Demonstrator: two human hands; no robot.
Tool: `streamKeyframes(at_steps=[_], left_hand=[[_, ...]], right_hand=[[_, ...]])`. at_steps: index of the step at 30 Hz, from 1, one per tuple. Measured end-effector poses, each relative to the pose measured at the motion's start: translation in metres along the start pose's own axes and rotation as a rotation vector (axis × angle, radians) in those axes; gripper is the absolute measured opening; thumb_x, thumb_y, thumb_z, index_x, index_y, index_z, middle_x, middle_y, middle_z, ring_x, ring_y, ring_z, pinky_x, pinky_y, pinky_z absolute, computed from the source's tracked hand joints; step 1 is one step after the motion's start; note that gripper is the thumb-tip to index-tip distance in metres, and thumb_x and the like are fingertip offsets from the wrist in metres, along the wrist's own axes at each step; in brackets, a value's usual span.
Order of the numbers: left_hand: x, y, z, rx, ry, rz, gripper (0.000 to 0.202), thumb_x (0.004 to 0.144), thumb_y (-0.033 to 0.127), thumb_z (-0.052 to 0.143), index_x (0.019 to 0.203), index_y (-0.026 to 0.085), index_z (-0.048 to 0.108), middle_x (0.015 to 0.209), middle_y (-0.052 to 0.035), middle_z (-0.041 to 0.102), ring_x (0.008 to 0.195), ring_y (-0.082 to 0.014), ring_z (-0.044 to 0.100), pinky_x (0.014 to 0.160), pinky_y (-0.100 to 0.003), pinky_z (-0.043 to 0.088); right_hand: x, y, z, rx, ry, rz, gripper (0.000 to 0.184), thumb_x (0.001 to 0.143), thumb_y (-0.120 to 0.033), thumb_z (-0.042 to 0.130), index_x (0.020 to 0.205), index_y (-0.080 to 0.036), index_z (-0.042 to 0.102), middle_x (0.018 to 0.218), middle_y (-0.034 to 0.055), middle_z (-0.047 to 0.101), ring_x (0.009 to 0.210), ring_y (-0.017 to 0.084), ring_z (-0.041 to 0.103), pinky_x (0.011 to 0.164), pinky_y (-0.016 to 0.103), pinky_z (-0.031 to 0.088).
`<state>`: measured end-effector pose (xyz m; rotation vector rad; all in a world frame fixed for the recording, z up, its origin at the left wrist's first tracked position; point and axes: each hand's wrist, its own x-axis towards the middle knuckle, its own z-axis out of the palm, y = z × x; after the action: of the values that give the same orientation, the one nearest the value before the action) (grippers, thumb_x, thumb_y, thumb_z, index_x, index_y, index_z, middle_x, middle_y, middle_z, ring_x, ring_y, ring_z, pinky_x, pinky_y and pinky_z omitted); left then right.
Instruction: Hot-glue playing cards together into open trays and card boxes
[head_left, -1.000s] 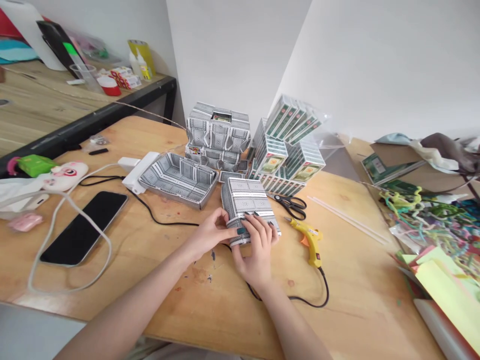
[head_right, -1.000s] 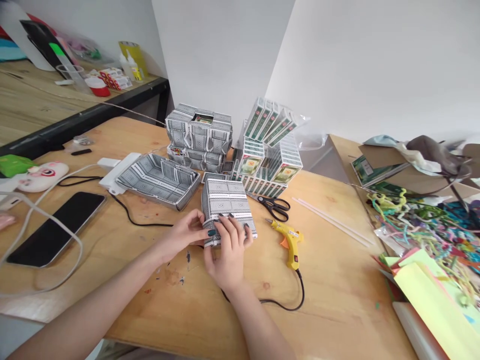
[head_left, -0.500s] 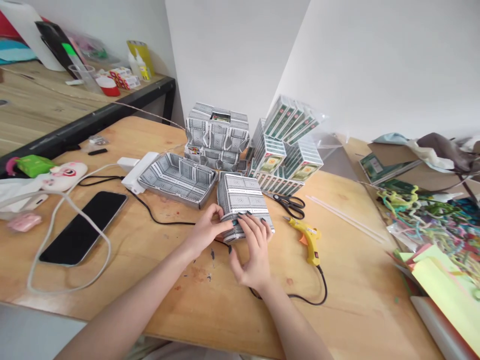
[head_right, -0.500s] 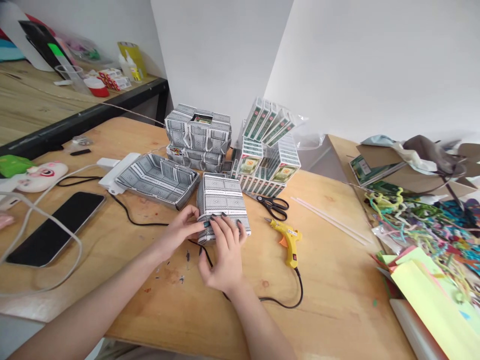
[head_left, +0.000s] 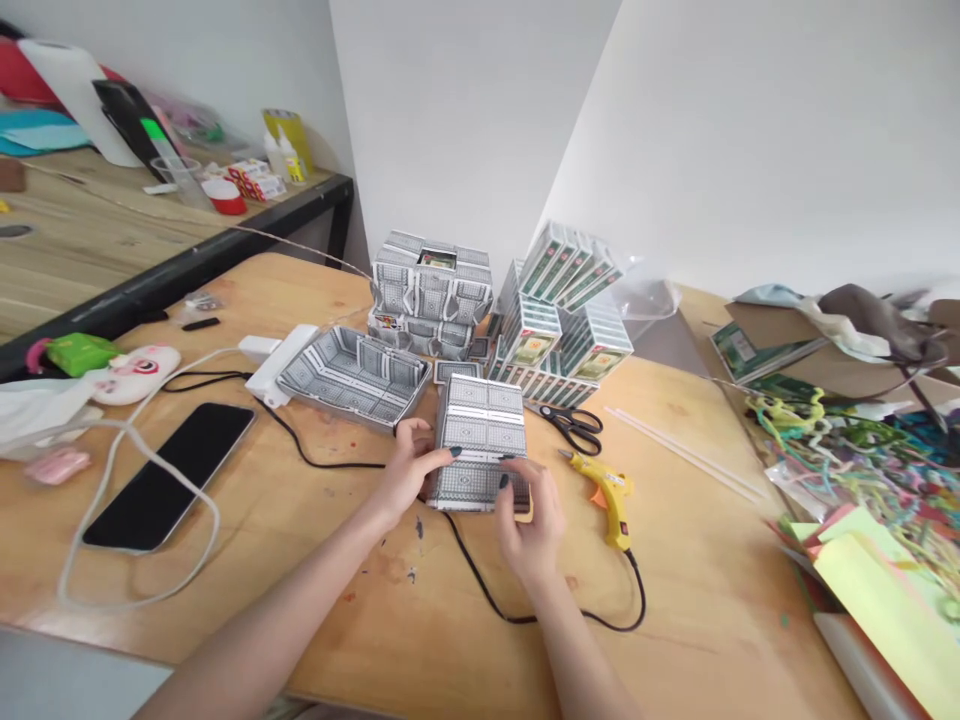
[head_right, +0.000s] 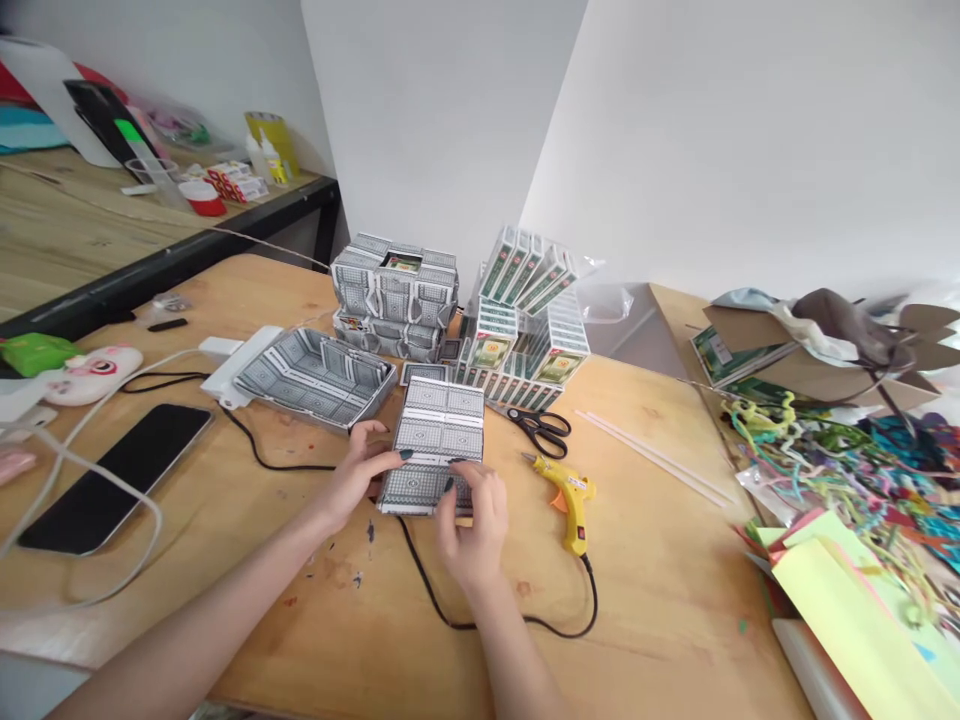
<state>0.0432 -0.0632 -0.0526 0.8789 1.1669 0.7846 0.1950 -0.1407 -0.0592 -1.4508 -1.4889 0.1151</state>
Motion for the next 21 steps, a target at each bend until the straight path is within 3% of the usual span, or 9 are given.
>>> streamKeyframes(at_steps=[4, 10, 14, 17, 21], left_hand=[[0.003, 0.001, -0.005, 0.031, -0.082, -0.003, 0.047, 0.07, 0.031, 0.061, 0.104, 0.027, 0.03, 0.08, 0.0031, 0.061, 0.062, -0.0147, 0.059, 0.051, -0.022, 0.042], [0.005, -0.002, -0.009, 0.029, -0.152, 0.062, 0.062, 0.074, 0.039, 0.063, 0.119, 0.026, 0.023, 0.071, 0.0032, 0.058, 0.065, -0.0173, 0.059, 0.053, -0.025, 0.045], [0.001, 0.013, -0.009, 0.033, -0.169, 0.213, 0.055, 0.077, 0.038, 0.06, 0.12, 0.023, 0.028, 0.065, 0.0054, 0.054, 0.064, -0.0149, 0.057, 0.059, -0.026, 0.045], [-0.006, 0.035, -0.005, 0.122, -0.239, 0.365, 0.038, 0.082, 0.033, 0.055, 0.114, 0.021, 0.041, 0.062, 0.0057, 0.048, 0.058, -0.0115, 0.052, 0.057, -0.023, 0.043], [-0.015, 0.055, 0.006, 0.417, -0.388, 0.54, 0.035, 0.085, 0.027, 0.049, 0.12, 0.022, 0.048, 0.091, -0.0031, 0.06, 0.085, -0.0158, 0.058, 0.079, -0.028, 0.047]], right_hand=[[0.005, 0.005, -0.001, -0.023, 0.0, 0.048, 0.024, 0.083, -0.015, 0.045, 0.104, -0.019, 0.055, 0.096, 0.0079, 0.06, 0.093, 0.02, 0.056, 0.081, 0.039, 0.047], [-0.01, 0.007, -0.001, 0.014, -0.026, 0.176, 0.028, 0.085, -0.02, 0.045, 0.112, -0.019, 0.055, 0.109, 0.0108, 0.06, 0.105, 0.022, 0.056, 0.086, 0.04, 0.048], [-0.018, -0.006, -0.004, 0.037, 0.004, 0.31, 0.028, 0.087, -0.024, 0.045, 0.112, -0.019, 0.057, 0.115, 0.011, 0.061, 0.111, 0.023, 0.055, 0.095, 0.043, 0.044], [-0.021, -0.017, -0.004, 0.08, -0.031, 0.408, 0.03, 0.089, -0.028, 0.041, 0.111, -0.019, 0.059, 0.114, 0.0095, 0.063, 0.109, 0.022, 0.057, 0.095, 0.04, 0.043], [-0.026, -0.024, 0.004, 0.175, -0.104, 0.552, 0.035, 0.09, -0.033, 0.038, 0.116, -0.019, 0.058, 0.111, 0.0084, 0.066, 0.099, 0.021, 0.062, 0.083, 0.032, 0.049]])
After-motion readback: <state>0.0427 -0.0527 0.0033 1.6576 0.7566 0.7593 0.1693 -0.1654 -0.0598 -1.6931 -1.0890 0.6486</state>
